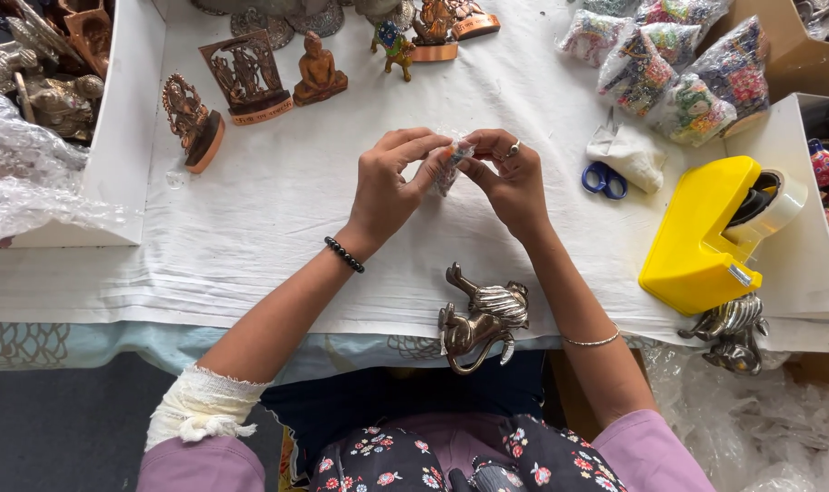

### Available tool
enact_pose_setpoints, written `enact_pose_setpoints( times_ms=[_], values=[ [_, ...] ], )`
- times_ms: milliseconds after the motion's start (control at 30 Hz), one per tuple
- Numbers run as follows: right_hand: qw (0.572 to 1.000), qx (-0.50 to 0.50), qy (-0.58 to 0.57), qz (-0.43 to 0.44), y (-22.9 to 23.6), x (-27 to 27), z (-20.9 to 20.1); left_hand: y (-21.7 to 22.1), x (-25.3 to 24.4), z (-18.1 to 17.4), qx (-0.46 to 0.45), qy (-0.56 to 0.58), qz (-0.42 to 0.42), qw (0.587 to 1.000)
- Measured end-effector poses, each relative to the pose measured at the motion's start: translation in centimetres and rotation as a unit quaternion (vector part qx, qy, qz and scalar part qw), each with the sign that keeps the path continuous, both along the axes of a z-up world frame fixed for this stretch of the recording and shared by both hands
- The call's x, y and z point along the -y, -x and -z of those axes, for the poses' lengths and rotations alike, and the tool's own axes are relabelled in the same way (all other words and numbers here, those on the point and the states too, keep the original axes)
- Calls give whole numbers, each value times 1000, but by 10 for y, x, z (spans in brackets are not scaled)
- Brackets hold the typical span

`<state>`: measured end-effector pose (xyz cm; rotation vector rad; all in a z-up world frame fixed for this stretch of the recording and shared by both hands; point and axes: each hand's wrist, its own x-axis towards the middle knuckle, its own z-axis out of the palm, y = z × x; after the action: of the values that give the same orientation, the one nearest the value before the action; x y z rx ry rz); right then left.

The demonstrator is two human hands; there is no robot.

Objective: The person wraps small decorative figurines in bubble wrap and secures them with clear tape. They handle various items, including a small statue and a flat decorative piece, wrapping each individually before placing them aside.

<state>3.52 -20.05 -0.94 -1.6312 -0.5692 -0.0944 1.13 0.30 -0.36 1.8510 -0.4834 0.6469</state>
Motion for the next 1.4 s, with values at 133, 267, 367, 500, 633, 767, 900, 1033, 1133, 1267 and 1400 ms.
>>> enact_pose_setpoints(
  times_ms=[133,267,367,500,633,767,900,1033,1133,1267,1400],
  values=[
    [1000,-8,-22,-13,-4,4,5,2,0,-8,30,-21,33,999],
    [999,-39,-25,-1,-3,4,2,2,2,-5,-6,-9,18,1000],
    [994,-87,-60,6,-3,0,-2,1,1,-6,-33,15,38,999],
    [990,-106,-92,13,-9,5,10,0,-3,-6,-39,21,73,996],
    [989,-114,-91,-1,-3,4,-16,0,-9,-5,-96,33,94,990],
    [972,-180,-101,-114,-11,15,-18,-5,-13,-5,-72,53,188,978],
    [979,-139,-86,-125,-10,9,-24,-3,-18,-15,-77,43,217,972],
    [985,-105,-68,-120,-17,14,-11,-2,-18,-21,-45,-16,198,979],
    [985,-111,-70,-113,-22,18,-5,-4,-19,-21,-30,-44,221,974],
    [996,-62,-18,-55,-17,16,-14,-4,-19,-20,5,-85,204,975],
    [983,62,121,122,4,-1,-22,0,-14,-17,18,-99,154,983]
  ],
)
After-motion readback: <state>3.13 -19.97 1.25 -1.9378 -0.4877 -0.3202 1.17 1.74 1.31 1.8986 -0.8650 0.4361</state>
